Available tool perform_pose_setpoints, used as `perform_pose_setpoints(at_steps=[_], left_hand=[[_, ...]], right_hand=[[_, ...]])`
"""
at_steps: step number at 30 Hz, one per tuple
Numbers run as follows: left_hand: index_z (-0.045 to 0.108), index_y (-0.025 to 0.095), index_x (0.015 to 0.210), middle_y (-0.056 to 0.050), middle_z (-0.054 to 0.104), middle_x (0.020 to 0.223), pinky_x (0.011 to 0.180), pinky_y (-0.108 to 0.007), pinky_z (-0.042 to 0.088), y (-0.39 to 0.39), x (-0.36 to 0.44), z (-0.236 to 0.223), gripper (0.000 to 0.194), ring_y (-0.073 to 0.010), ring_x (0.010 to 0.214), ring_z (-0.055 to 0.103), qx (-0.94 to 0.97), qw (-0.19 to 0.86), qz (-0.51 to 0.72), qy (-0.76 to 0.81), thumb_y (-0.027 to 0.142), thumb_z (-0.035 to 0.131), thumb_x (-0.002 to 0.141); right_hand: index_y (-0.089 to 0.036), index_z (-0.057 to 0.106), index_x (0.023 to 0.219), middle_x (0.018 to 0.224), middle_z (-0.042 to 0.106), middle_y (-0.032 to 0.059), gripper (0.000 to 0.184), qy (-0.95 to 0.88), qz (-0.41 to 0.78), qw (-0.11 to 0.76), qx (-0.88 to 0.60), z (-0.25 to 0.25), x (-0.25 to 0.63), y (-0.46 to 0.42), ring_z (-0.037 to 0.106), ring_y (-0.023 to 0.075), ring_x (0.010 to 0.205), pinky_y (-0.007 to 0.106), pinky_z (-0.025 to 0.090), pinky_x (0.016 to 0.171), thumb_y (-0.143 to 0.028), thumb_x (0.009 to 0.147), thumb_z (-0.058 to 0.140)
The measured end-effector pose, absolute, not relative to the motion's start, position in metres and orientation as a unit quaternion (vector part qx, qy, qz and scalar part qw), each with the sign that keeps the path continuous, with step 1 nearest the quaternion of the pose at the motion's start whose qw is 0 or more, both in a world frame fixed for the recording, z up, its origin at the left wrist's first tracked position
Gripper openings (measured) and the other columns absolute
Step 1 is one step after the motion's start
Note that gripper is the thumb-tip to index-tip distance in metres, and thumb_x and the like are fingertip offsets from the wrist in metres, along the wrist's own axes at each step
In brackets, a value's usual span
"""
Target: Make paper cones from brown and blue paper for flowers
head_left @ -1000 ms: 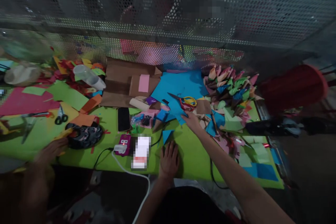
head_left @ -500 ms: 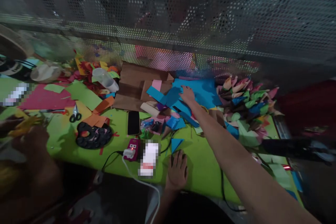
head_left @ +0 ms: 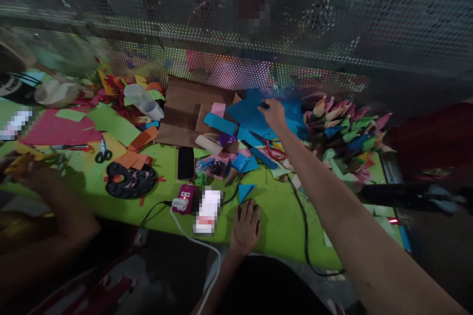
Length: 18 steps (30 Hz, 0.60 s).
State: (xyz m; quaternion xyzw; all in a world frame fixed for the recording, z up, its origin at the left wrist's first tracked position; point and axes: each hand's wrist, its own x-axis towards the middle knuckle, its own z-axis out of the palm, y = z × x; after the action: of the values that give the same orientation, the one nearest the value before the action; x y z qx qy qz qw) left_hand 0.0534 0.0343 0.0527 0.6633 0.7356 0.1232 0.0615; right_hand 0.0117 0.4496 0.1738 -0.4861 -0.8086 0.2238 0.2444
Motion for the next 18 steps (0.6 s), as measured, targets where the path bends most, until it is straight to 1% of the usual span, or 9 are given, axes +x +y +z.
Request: perform_pose_setpoints(at_steps=[2, 4, 6, 7, 10, 12, 14, 16, 18], left_hand=[[0.050, 0.024, 0.151, -0.009, 0.050, 0.158, 0.119, -0.047, 0.037, 0.035, 0.054, 0.054, 0.055, -0.0252, 0.143, 0.048, 0.660, 0.077, 0.125, 0.737, 0.037, 0.052, 0.098], [0.051, 0.024, 0.149, -0.008, 0.053, 0.155, 0.120, -0.047, 0.036, 0.035, 0.054, 0.056, 0.051, -0.0246, 0.143, 0.049, 0.650, 0.088, 0.133, 0.743, 0.033, 0.051, 0.098], [0.053, 0.026, 0.148, -0.008, 0.058, 0.151, 0.121, -0.047, 0.034, 0.033, 0.053, 0.057, 0.049, -0.0235, 0.143, 0.050, 0.651, 0.088, 0.150, 0.739, 0.029, 0.049, 0.099], [0.052, 0.027, 0.148, -0.007, 0.057, 0.152, 0.122, -0.046, 0.032, 0.032, 0.052, 0.059, 0.049, -0.0229, 0.144, 0.049, 0.648, 0.094, 0.156, 0.740, 0.028, 0.049, 0.099], [0.051, 0.026, 0.150, -0.010, 0.053, 0.155, 0.125, -0.049, 0.027, 0.029, 0.049, 0.064, 0.051, -0.0242, 0.147, 0.045, 0.610, 0.097, 0.164, 0.769, 0.026, 0.048, 0.099], [0.044, 0.019, 0.154, -0.014, 0.046, 0.160, 0.125, -0.053, 0.024, 0.029, 0.048, 0.068, 0.056, -0.0272, 0.152, 0.037, 0.564, 0.098, 0.153, 0.805, 0.028, 0.047, 0.099], [0.036, 0.014, 0.157, -0.017, 0.041, 0.162, 0.125, -0.056, 0.024, 0.033, 0.049, 0.072, 0.062, -0.0289, 0.154, 0.032, 0.548, 0.110, 0.137, 0.818, 0.031, 0.046, 0.099], [0.033, 0.012, 0.158, -0.016, 0.039, 0.163, 0.126, -0.055, 0.023, 0.044, 0.049, 0.075, 0.063, -0.0285, 0.154, 0.032, 0.562, 0.130, 0.118, 0.808, 0.033, 0.045, 0.100], [0.033, 0.013, 0.159, -0.015, 0.036, 0.165, 0.127, -0.054, 0.022, 0.061, 0.048, 0.080, 0.064, -0.0286, 0.155, 0.031, 0.582, 0.149, 0.105, 0.792, 0.037, 0.045, 0.101]], right_hand=[[-0.018, 0.064, 0.093, 0.099, 0.066, 0.0075, 0.014, -0.795, 0.223, 0.285, -0.486, 0.189, 0.032, 0.446, 0.059, 0.0248, 0.100, 0.040, 0.047, 0.091, -0.032, 0.090, 0.061], [-0.019, 0.058, 0.083, 0.084, 0.060, 0.0020, 0.017, -0.774, 0.239, 0.357, -0.465, 0.203, 0.058, 0.433, 0.058, 0.0199, 0.086, 0.037, 0.047, 0.083, -0.035, 0.089, 0.062], [-0.021, 0.051, 0.076, 0.075, 0.050, -0.0025, 0.025, -0.754, 0.251, 0.411, -0.447, 0.217, 0.088, 0.409, 0.052, 0.0154, 0.075, 0.033, 0.046, 0.076, -0.040, 0.089, 0.060], [-0.022, 0.047, 0.073, 0.071, 0.045, -0.0039, 0.028, -0.740, 0.254, 0.432, -0.449, 0.225, 0.103, 0.394, 0.048, 0.0140, 0.071, 0.032, 0.045, 0.073, -0.042, 0.088, 0.060], [-0.023, 0.043, 0.070, 0.067, 0.039, -0.0057, 0.031, -0.691, 0.307, 0.465, -0.460, 0.245, 0.149, 0.343, 0.041, 0.0119, 0.064, 0.029, 0.040, 0.064, -0.041, 0.082, 0.066], [-0.023, 0.047, 0.070, 0.065, 0.043, -0.0053, 0.028, -0.657, 0.348, 0.474, -0.473, 0.252, 0.179, 0.310, 0.040, 0.0121, 0.061, 0.030, 0.040, 0.062, -0.038, 0.078, 0.069], [-0.022, 0.053, 0.072, 0.068, 0.050, -0.0032, 0.024, -0.625, 0.370, 0.475, -0.496, 0.254, 0.208, 0.281, 0.045, 0.0136, 0.064, 0.032, 0.042, 0.065, -0.036, 0.076, 0.072], [-0.024, 0.057, 0.074, 0.072, 0.056, -0.0008, 0.022, -0.605, 0.394, 0.450, -0.525, 0.251, 0.235, 0.258, 0.051, 0.0163, 0.067, 0.035, 0.045, 0.068, -0.039, 0.075, 0.074], [-0.026, 0.060, 0.076, 0.074, 0.059, 0.0006, 0.022, -0.585, 0.412, 0.422, -0.557, 0.247, 0.257, 0.241, 0.054, 0.0193, 0.069, 0.037, 0.047, 0.067, -0.041, 0.073, 0.075]])
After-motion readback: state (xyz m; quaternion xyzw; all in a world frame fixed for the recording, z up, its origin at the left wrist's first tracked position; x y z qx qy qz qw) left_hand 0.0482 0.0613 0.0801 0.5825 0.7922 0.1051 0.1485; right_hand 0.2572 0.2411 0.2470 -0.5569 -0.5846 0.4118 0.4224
